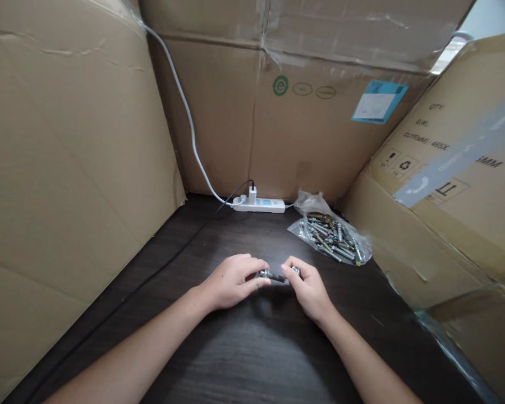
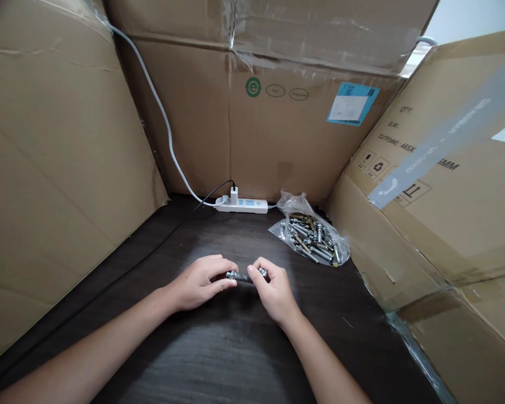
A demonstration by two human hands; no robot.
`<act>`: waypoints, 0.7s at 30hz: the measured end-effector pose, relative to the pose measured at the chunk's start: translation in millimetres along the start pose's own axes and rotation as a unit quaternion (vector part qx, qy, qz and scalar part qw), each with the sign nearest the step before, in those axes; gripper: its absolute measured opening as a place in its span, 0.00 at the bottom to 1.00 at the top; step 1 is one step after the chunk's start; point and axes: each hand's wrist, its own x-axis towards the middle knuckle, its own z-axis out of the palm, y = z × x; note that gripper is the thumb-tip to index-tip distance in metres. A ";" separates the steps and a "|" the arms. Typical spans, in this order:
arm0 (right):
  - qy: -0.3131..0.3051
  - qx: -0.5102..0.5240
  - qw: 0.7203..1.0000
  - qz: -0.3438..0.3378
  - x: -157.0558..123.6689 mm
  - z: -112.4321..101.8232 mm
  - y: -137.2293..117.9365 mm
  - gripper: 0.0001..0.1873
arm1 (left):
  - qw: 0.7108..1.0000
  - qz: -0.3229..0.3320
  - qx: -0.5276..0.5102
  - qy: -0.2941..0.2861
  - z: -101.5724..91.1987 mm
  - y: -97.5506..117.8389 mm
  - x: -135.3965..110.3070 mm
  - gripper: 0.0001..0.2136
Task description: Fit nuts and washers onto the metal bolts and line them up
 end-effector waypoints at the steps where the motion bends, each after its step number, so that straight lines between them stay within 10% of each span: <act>1: -0.002 -0.017 1.000 -0.015 -0.2 0.8 -1.0 0.17 | 1.000 0.010 -0.001 0.001 0.3 0.5 -0.2 0.13; 10: -0.179 0.133 0.972 0.074 -0.9 1.4 -2.8 0.19 | 0.999 0.046 0.009 0.006 0.0 3.5 0.2 0.13; 21: -0.139 0.130 0.977 0.095 1.3 -1.3 8.8 0.18 | 0.998 -0.012 -0.050 0.019 -2.2 9.3 -0.6 0.08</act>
